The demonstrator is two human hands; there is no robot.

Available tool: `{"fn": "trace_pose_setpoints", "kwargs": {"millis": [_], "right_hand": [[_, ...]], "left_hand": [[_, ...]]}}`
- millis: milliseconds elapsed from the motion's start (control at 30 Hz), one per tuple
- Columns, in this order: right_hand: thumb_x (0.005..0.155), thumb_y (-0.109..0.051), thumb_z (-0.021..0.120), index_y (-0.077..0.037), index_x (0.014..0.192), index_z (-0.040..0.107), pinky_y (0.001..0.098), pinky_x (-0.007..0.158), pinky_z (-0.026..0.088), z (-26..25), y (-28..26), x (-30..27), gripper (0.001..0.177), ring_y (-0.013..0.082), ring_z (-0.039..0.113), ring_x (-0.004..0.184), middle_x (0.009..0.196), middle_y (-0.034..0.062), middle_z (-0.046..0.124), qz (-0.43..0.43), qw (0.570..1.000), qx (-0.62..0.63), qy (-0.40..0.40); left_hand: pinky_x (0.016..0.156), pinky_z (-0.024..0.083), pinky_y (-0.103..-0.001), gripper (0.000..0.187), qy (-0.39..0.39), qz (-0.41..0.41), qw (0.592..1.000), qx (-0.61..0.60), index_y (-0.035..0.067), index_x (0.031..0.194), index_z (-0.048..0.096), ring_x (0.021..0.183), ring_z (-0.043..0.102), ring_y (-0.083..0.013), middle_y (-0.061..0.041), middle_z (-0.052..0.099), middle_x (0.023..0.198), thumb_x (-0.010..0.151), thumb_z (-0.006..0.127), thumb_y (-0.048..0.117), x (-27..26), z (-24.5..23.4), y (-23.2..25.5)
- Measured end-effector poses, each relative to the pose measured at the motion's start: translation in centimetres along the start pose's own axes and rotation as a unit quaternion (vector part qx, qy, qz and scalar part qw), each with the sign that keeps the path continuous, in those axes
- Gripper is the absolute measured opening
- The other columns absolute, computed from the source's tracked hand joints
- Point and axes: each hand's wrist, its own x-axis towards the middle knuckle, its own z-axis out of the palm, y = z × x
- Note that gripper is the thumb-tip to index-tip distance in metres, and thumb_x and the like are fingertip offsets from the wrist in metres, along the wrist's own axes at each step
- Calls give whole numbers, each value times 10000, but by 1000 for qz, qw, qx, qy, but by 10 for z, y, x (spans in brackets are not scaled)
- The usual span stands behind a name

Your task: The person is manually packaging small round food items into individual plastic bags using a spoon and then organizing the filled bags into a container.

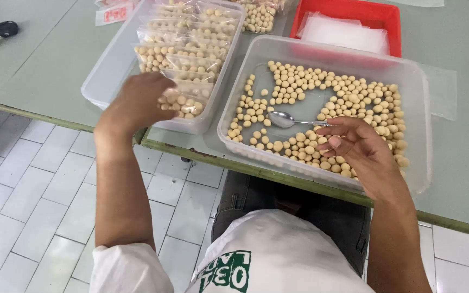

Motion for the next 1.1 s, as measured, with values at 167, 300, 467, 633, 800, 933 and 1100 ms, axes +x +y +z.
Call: {"fn": "trace_pose_setpoints", "kwargs": {"millis": [167, 300, 467, 633, 800, 933, 1100], "right_hand": [[981, -98, 582, -57, 1311, 585, 351, 868, 610, 0, -5, -2, 332, 262, 728, 974, 1215, 158, 701, -6, 1000, -11, -14], [977, -106, 593, -55, 1309, 586, 339, 858, 601, -1, -2, -2, 336, 252, 726, 966, 1208, 152, 703, -13, 1000, -12, -18], [990, -100, 581, -53, 1300, 592, 341, 873, 602, 1, -4, -3, 314, 246, 719, 958, 1195, 144, 702, -10, 1000, -17, -13], [988, -91, 584, -44, 1295, 595, 340, 869, 609, 2, -6, -3, 311, 254, 721, 958, 1182, 149, 696, -20, 1000, -13, -16], [987, -87, 586, -42, 1307, 591, 348, 878, 623, 1, -1, -2, 323, 234, 712, 966, 1192, 146, 694, -26, 999, -14, -16], [1002, -89, 573, -45, 1313, 587, 336, 879, 624, 1, -4, -1, 314, 209, 697, 941, 1186, 139, 698, -46, 999, -10, -22], [1014, -101, 570, -39, 1281, 610, 295, 758, 549, 4, -6, -5, 276, 181, 624, 824, 1156, 119, 703, -44, 998, -32, -18]], "left_hand": [[1038, 368, -483, 593, -85, -105, 986, -95, 269, 1474, 538, 1417, 286, -339, -36, 679, 1227, 906, 632, 409, -22, -31, 51], [985, 366, -449, 604, -99, -186, 970, -125, 279, 1333, 664, 1334, 248, -339, 111, 656, 1253, 870, 567, 654, -33, -38, 62], [986, 301, -404, 421, -116, -110, 983, -86, 235, 1078, 513, 1068, 348, -292, 11, 521, 995, 1009, 409, 637, -10, -10, 36], [1008, 216, -383, 604, -124, -73, 989, -46, 164, 956, 752, 1058, 544, -248, 6, 755, 989, 1068, 330, 581, -3, -10, 40], [945, 212, -334, 560, -157, -92, 982, -47, 149, 761, 516, 951, 387, -256, -50, 466, 649, 1065, 417, 609, 3, -2, 27], [1071, 191, -410, 573, -157, -83, 983, -34, 136, 971, 725, 1070, 579, -225, -25, 726, 954, 1080, 341, 548, 8, 10, 18], [1040, 235, -411, 564, -156, -44, 984, -74, 107, 789, 523, 1036, 422, -220, -32, 440, 862, 1144, 248, 448, 14, 29, 3]]}}
